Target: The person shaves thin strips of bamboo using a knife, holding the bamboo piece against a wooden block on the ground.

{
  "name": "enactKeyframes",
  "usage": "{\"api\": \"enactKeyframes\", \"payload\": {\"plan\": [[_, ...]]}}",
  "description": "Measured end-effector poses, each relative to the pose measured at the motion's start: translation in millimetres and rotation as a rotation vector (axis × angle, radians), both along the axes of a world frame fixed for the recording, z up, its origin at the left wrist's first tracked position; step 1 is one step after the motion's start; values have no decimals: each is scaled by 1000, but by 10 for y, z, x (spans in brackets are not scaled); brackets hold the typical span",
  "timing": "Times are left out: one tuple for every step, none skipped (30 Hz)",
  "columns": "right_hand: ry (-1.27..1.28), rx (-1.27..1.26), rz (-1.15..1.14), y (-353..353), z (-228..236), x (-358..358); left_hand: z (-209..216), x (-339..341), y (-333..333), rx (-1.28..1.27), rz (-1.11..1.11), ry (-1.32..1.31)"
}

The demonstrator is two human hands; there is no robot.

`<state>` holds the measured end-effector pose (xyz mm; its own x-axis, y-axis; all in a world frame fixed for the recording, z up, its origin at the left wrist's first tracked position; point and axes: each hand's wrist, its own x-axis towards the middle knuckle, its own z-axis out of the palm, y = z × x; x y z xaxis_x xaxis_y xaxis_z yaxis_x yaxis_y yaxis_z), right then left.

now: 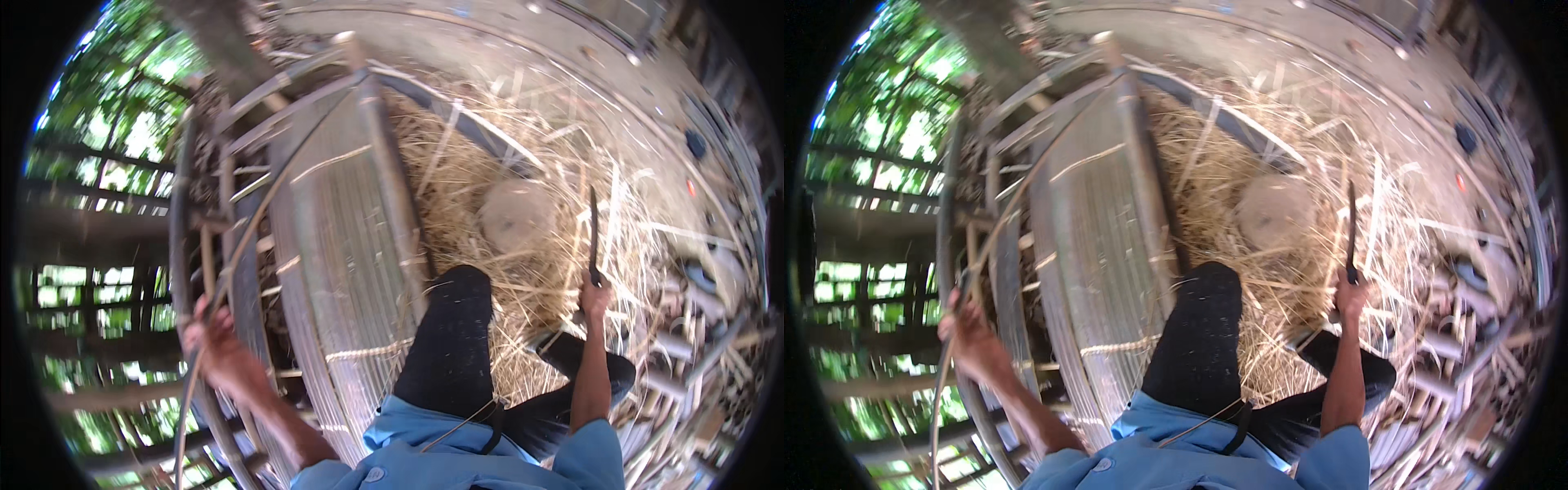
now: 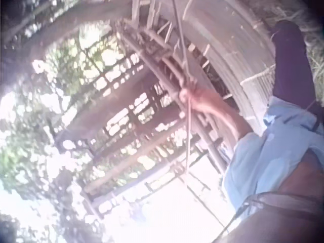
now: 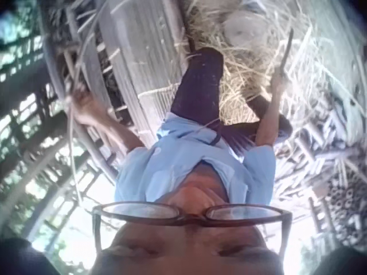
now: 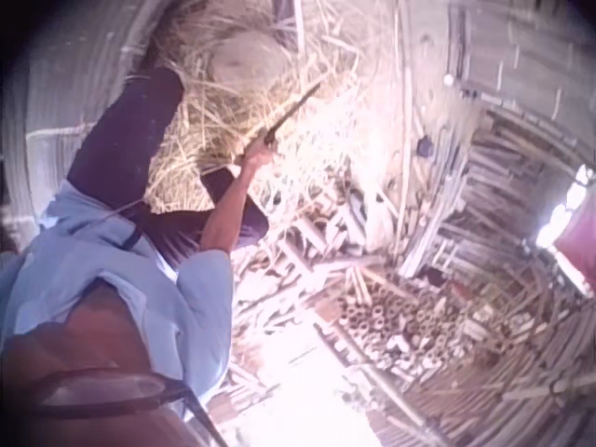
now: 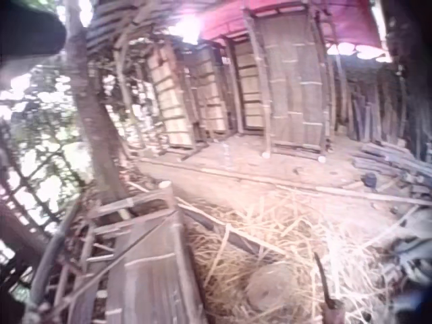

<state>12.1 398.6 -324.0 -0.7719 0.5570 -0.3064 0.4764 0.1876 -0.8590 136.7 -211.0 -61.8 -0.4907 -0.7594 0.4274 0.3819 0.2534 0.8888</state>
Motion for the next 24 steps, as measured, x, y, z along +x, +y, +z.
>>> {"api": "enactKeyframes", "payload": {"plan": [[7, -22, 27, -99, 104, -24, -94, -26, 86, 136, -24, 62], [45, -58, 48, -135, 156, 15, -322, 9, 3, 238, -60, 69], [56, -78, 68, -144, 205, 122, -471, 8, 115, 435, -61, 121], [70, -113, 58, -228, 277, 126, -633, -16, 195, 495, -41, 127], [79, -166, 62, -411, 313, 115, -804, 58, 152, 542, -4, 38], [45, -183, 100, -531, 351, 214, -1176, 267, 58, 732, -105, 12], [35, -209, 133, -664, 382, 233, -1501, 519, 32, 755, -239, -85], [24, -244, 143, -679, 430, 252, -1523, 519, 324, 749, -261, -237], [24, -216, 162, -627, 522, 335, -1266, 518, 549, 793, -359, -573], [20, -212, 201, -695, 595, 368, -1223, 639, 659, 516, -272, -700], [10, -213, 240, -793, 651, 406, -1218, 795, 720, 235, -173, -825], [10, -185, 268, -823, 717, 455, -1231, 899, 714, -95, 13, -810], [13, -158, 310, -904, 818, 483, -1245, 995, 670, -428, 203, -779], [29, -145, 343, -929, 876, 491, -1294, 1059, 567, -685, 301, -795], [44, -131, 370, -941, 944, 507, -1366, 1123, 518, -672, 304, -792], [49, -132, 379, -1023, 1027, 526, -1438, 1213, 469, -711, 315, -892], [50, -127, 394, -1101, 1115, 541, -1532, 1314, 415, -748, 323, -992], [57, -120, 407, -1187, 1213, 534, -1708, 1450, 353, -776, 311, -1111], [74, -117, 407, -1247, 1299, 516, -1836, 1536, 305, -774, 317, -1095], [91, -85, 438, -1297, 1365, 528, -1960, 1625, 259, -683, 272, -1135], [102, -48, 468, -1351, 1419, 547, -2075, 1711, 216, -589, 222, -1175], [124, -39, 489, -1447, 1465, 544, -2160, 1805, 149, -585, 227, -1164], [105, -11, 543, -1526, 1523, 555, -2241, 1901, 73, -548, 196, -1167], [120, 32, 587, -1591, 1548, 536, -2312, 1921, 44, -509, 158, -1162]]}}
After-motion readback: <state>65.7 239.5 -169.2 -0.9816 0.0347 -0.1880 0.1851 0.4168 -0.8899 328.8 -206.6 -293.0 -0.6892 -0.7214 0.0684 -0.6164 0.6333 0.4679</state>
